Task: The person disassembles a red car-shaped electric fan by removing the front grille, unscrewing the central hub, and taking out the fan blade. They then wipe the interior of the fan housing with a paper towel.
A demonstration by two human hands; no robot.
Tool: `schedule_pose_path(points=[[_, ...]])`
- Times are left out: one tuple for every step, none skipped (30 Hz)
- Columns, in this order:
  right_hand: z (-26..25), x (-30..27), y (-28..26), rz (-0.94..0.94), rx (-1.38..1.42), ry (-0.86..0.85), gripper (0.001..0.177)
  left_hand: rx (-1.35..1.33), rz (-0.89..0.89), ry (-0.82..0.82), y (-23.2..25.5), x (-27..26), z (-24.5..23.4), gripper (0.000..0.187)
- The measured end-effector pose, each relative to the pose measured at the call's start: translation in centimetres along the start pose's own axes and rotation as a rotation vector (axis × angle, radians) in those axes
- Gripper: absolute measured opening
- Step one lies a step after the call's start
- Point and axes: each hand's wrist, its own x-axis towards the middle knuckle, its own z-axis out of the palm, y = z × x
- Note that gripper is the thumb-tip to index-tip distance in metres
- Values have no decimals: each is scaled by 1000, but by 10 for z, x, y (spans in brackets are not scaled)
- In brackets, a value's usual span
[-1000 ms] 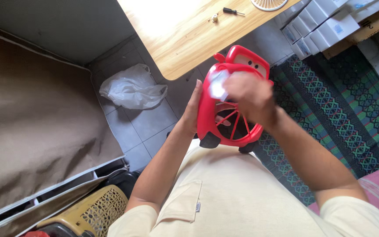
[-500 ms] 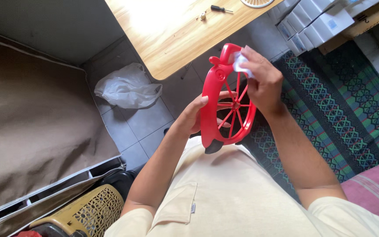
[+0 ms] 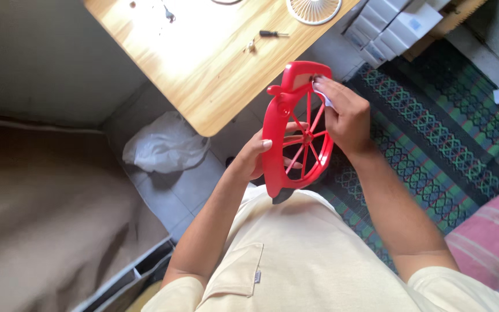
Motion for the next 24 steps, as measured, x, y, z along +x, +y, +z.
schedule_pose_path(points=[[5,3,-5,40,7,13,41,-5,-18,-6,6,3,-5,105],[11,7,-10,77,14,29,42,-7,-34,-13,13,6,-11,106],[19,9,-17,-4,31,28,39,0,-49,6,19,10,-17,106],[28,11,-26,-85,49,25,36,8,-65,26,25,12,-21,107],[35,14,-30,-165,67,21,33,15,-81,46,31,13,-25,107],[44,18,-32,-194,51,8,32,-9,-77,16,39,13,-32,106],[52,23,-32,-222,35,-5,32,-33,-74,-13,47,13,-38,106],[59,28,-31,-252,22,-16,31,-54,-70,-42,58,12,-43,105],[62,36,-26,-157,-22,16,32,-68,-71,-79,71,10,-49,104],[62,43,-18,-60,-68,45,33,-87,-71,-117,81,7,-54,103],[64,48,-13,36,-113,74,34,-106,-71,-156,90,5,-60,103],[69,54,-12,72,-156,95,35,-94,-75,-161,99,4,-65,103],[76,60,-12,109,-198,116,35,-82,-79,-167,106,3,-70,103],[84,64,-14,148,-237,133,35,-73,-84,-167,111,0,-76,102],[95,67,-20,148,-206,139,39,-30,-94,-169,115,0,-83,102],[107,67,-30,148,-175,144,42,11,-105,-169,117,0,-88,101],[119,68,-39,149,-144,149,45,53,-115,-169,119,-1,-94,101],[126,70,-46,64,-115,118,44,27,-122,-136,121,-1,-100,101],[132,72,-51,-20,-85,87,43,2,-129,-103,124,-2,-106,101],[137,74,-54,-106,-53,56,42,-22,-136,-69,127,-3,-111,101],[139,77,-54,-110,-79,59,42,2,-118,-97,131,-6,-116,101],[138,82,-50,-118,-106,61,42,27,-96,-127,136,-9,-121,100],[137,87,-45,-127,-132,64,42,52,-74,-157,141,-11,-125,100],[136,90,-41,15,-95,96,42,54,-72,-154,143,-14,-127,100]])
